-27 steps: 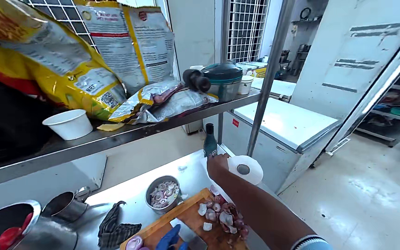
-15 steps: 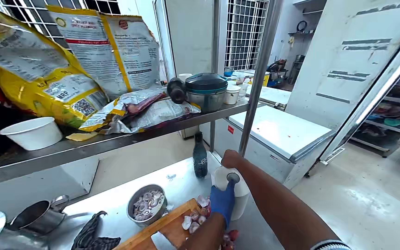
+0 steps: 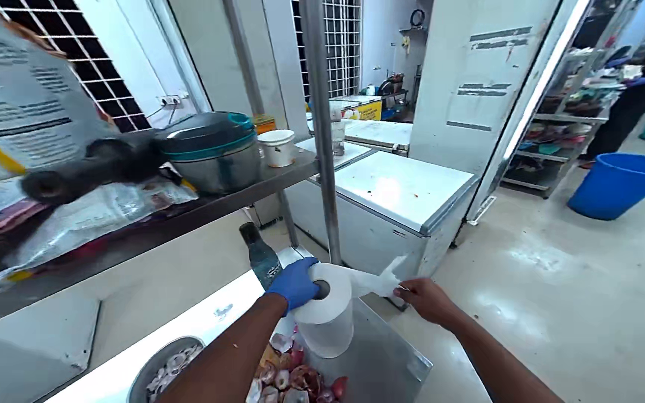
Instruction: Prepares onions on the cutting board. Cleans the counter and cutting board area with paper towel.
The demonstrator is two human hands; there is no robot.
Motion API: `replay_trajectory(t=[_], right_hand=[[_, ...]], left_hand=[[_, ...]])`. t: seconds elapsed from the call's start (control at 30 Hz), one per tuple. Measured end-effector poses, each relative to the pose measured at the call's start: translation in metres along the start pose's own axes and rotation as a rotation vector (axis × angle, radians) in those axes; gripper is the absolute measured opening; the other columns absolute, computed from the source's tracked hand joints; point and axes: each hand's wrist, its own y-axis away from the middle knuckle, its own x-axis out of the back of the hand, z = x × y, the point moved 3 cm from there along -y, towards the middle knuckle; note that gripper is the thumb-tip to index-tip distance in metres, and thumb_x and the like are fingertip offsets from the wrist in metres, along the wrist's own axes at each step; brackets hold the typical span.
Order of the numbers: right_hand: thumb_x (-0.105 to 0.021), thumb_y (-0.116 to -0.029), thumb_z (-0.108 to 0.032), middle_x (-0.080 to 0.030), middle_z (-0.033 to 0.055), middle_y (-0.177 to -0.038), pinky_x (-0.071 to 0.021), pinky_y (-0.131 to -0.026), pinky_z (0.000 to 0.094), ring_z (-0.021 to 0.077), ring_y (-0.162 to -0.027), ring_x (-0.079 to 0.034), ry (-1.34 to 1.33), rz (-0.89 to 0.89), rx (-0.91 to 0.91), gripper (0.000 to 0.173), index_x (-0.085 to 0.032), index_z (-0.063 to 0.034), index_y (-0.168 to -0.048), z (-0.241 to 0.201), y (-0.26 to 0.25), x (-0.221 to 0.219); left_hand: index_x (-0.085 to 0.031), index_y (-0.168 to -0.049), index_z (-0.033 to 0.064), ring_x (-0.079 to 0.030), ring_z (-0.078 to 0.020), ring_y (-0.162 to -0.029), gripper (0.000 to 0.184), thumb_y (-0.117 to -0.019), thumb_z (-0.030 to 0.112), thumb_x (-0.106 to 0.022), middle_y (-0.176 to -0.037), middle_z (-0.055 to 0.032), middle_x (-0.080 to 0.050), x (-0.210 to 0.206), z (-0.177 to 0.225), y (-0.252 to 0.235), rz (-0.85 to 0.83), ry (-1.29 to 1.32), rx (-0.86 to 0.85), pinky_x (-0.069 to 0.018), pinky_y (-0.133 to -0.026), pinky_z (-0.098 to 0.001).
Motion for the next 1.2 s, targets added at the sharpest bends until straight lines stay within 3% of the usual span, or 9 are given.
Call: replay_trajectory(t=[0.17, 0.23, 0.37, 0.47, 0.57, 0.77, 0.97, 1.07, 1.2], right_hand=[[-0.059, -0.1028, -0.037, -0.066, 0.0186, -0.086, -0.0503, -0.079, 0.0568, 0.0338, -0.084, -0.064, 0.068, -0.153, -0.143, 0.04, -0.07, 0.0006, -0.096, 0.074, 0.085, -0.012], [-0.067, -0.0973, -0.049, -0.067, 0.0226, -0.125, -0.0447, -0.105, 0.0608, 0.041, -0.121, -0.06, 0.168, -0.298, -0.177, 0.049, -0.072, -0.0075, -0.123, 0.063, 0.104, -0.002], [-0.08, -0.0779, -0.063, -0.056, 0.0271, -0.139, -0.0372, -0.113, 0.0632, 0.0486, -0.137, -0.044, 0.14, 0.203, -0.114, 0.068, -0.072, -0.0059, -0.114, 0.005, 0.086, 0.04], [-0.091, -0.0627, -0.062, -0.038, 0.0245, -0.158, -0.033, -0.118, 0.0619, 0.0431, -0.147, -0.035, -0.013, 0.139, -0.051, 0.119, -0.04, -0.008, -0.155, -0.009, 0.01, 0.008], [-0.089, -0.0754, -0.05, -0.045, 0.0275, -0.153, -0.0417, -0.114, 0.0583, 0.0408, -0.138, -0.05, -0.11, -0.224, -0.028, 0.125, -0.011, -0.012, -0.166, 0.01, -0.046, -0.086], [-0.06, -0.0985, -0.05, -0.067, 0.0237, -0.126, -0.0459, -0.107, 0.0574, 0.0399, -0.125, -0.06, -0.029, 0.055, -0.162, 0.048, -0.074, -0.0084, -0.12, 0.047, -0.066, -0.133], [-0.074, -0.0874, -0.059, -0.069, 0.0256, -0.115, -0.0467, -0.101, 0.0671, 0.0457, -0.116, -0.062, 0.211, -0.182, -0.197, 0.059, -0.076, -0.0065, -0.112, 0.036, 0.009, -0.002], [-0.094, -0.0681, -0.049, -0.051, 0.0255, -0.144, -0.0437, -0.106, 0.0666, 0.0463, -0.134, -0.048, -0.017, 0.214, -0.018, 0.09, -0.056, -0.0087, -0.139, 0.018, -0.027, 0.057], [-0.093, -0.0726, -0.036, -0.03, 0.0197, -0.165, -0.0434, -0.111, 0.0618, 0.0385, -0.145, -0.043, -0.317, -0.217, 0.034, 0.127, -0.01, -0.0206, -0.167, 0.012, -0.13, -0.045]], left_hand=[[-0.05, -0.151, 0.0287, -0.057, -0.0235, -0.132, 0.068, -0.0887, 0.025, -0.076, -0.146, -0.0027, -0.058, -0.001, 0.01, -0.012, -0.005, -0.134, -0.074, -0.0481, -0.109, -0.0519], [-0.047, -0.155, 0.0306, -0.048, -0.0221, -0.141, 0.069, -0.0912, 0.017, -0.07, -0.154, -0.001, -0.05, -0.005, 0.017, -0.013, -0.001, -0.154, -0.125, -0.0428, -0.115, -0.0493], [-0.046, -0.155, 0.0351, -0.024, -0.029, -0.156, 0.065, -0.095, 0.011, -0.049, -0.166, 0.0036, -0.034, -0.014, 0.035, -0.005, 0.007, -0.115, -0.084, -0.0165, -0.122, -0.0654], [-0.052, -0.151, 0.032, -0.025, -0.0294, -0.155, 0.054, -0.1001, 0.019, -0.04, -0.163, 0.0045, -0.041, -0.028, 0.033, 0.002, 0.149, -0.069, -0.123, -0.0088, -0.122, -0.0682], [-0.041, -0.158, 0.0282, -0.021, -0.0329, -0.157, 0.072, -0.098, 0.067, -0.041, -0.167, 0.0003, -0.033, -0.032, 0.031, 0.004, 0.135, -0.196, -0.16, -0.0068, -0.122, -0.0694], [-0.033, -0.16, 0.038, -0.017, -0.0269, -0.157, 0.092, -0.082, 0.084, -0.045, -0.168, 0.0078, -0.028, -0.036, 0.036, 0.003, 0.046, -0.295, -0.074, -0.0083, -0.122, -0.0663], [-0.037, -0.159, 0.0361, -0.026, -0.0267, -0.154, 0.088, -0.0835, 0.08, -0.046, -0.163, 0.0064, -0.039, -0.033, 0.039, 0.003, 0.072, -0.282, -0.093, -0.0117, -0.123, -0.0629], [-0.039, -0.158, 0.0371, -0.027, -0.0265, -0.153, 0.085, -0.0841, 0.079, -0.046, -0.162, 0.0071, -0.04, -0.036, 0.036, 0.003, 0.078, -0.28, -0.099, -0.014, -0.122, -0.0637], [-0.04, -0.157, 0.0385, -0.027, -0.0247, -0.153, 0.084, -0.084, 0.079, -0.046, -0.161, 0.0093, -0.041, -0.039, 0.039, 0.002, 0.095, -0.289, -0.118, -0.0156, -0.123, -0.0608]])
